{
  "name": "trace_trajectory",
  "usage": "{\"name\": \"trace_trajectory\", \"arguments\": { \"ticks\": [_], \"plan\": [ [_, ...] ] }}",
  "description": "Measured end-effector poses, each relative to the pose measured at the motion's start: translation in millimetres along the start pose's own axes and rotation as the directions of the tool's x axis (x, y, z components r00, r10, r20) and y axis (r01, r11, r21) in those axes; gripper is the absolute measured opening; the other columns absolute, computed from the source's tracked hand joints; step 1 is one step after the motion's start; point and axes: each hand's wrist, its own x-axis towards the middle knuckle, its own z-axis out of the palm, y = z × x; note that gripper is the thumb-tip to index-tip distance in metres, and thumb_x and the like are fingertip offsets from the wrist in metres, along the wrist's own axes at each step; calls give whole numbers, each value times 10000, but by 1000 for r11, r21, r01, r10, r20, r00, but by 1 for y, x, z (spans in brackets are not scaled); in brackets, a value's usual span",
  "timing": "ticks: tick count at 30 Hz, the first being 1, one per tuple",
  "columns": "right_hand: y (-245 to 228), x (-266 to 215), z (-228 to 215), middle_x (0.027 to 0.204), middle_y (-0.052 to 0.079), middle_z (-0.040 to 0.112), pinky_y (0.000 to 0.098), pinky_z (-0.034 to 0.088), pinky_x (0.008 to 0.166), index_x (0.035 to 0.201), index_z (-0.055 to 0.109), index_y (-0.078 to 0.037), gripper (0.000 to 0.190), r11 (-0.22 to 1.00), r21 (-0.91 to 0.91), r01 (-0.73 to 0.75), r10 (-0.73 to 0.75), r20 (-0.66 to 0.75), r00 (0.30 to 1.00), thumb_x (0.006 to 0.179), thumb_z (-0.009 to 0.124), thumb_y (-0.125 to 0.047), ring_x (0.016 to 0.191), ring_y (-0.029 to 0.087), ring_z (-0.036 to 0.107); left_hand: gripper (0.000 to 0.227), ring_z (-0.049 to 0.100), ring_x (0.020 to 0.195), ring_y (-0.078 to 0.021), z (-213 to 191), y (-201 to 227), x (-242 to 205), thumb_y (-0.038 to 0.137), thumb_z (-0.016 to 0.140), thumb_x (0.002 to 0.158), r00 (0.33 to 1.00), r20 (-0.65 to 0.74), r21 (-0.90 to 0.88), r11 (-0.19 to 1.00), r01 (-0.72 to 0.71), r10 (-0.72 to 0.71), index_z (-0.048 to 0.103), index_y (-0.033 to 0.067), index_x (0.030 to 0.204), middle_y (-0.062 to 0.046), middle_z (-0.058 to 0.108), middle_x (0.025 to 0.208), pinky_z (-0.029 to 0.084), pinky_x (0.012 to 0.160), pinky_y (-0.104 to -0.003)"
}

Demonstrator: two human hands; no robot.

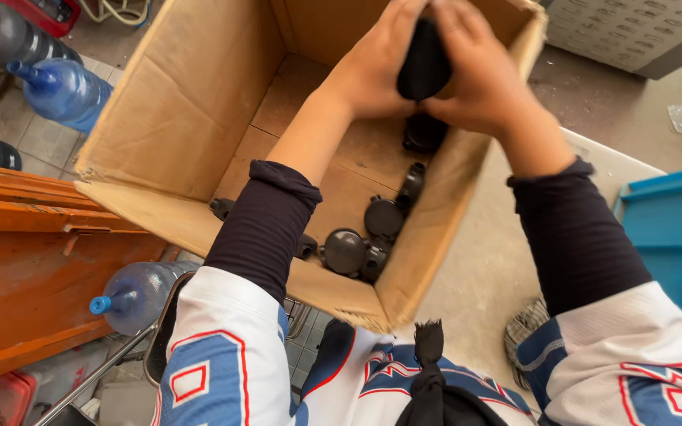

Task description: The person takes black metal parts from a cardboard box, wipes them with a cloth, and places them into a blue plastic crate. The person repeats this process for several parts.

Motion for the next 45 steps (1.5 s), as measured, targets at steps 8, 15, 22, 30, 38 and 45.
{"name": "trace_trajectory", "arguments": {
  "ticks": [8, 15, 22, 30, 38, 45],
  "plan": [
    [30, -250, -11, 1462, 173, 293, 399, 483, 1059, 1476, 295, 14, 926, 912, 316, -261, 383, -428, 819, 733, 847, -1, 1396, 320, 346, 1423, 374, 1309, -463, 203, 142, 40, 445, 1037, 442, 968, 253, 380, 921, -92, -8, 124, 37, 1455, -263, 313, 1438, 423, 1045, -471],
    [50, -422, 117, 1525, 290, 261, 509, 286, 1172, 1517, 291, 4, 824, 304, 717, -627, 874, 52, 483, 729, 520, 82, 1426, 409, 248, 1181, 354, 1395, -402, 380, 155, -109, 237, 901, 491, 745, 560, 155, 929, 336, -362, 274, -16, 1459, -286, 329, 1460, 339, 1187, -437],
    [37, -501, 166, 1569, 273, 30, 659, 11, 1139, 1562, 109, -132, 1000, 95, 55, -994, 995, 16, 96, 818, 705, -434, 1446, 478, -39, 1243, 280, 1442, -346, 402, 182, -184, 291, 911, 466, 623, 647, 183, 883, 433, -440, 254, 79, 1499, -204, 300, 1509, 379, 1158, -440],
    [19, -521, 179, 1462, 188, 440, 478, 311, 1152, 1441, 457, -51, 715, 551, 234, -801, 835, -150, 530, 763, 378, 160, 1394, 363, 356, 1308, 232, 1471, -330, 379, 212, -193, 441, 866, 529, 665, 500, 56, 787, 614, -554, 146, 13, 1533, -229, 368, 1504, 71, 1234, -498],
    [16, -489, 193, 1611, 65, 205, 536, 166, 1158, 1535, 282, -205, 666, 808, -120, -576, 588, 197, 784, 945, 444, -467, 1475, 327, 149, 1084, 197, 1494, -248, 430, 163, -226, 324, 757, 588, 691, 536, 111, 852, 511, -485, 233, 166, 1524, -65, 444, 1485, -31, 1192, -608],
    [7, -487, 211, 1567, 145, 301, 512, 205, 1155, 1482, 360, -71, 692, 883, -316, -348, 397, 104, 912, 820, 493, -221, 1457, 365, 208, 917, 153, 1505, -210, 420, 171, -218, 258, 652, 710, 680, 511, 152, 833, 531, -526, 238, 225, 1528, 10, 440, 1498, -103, 1117, -709]
  ]
}}
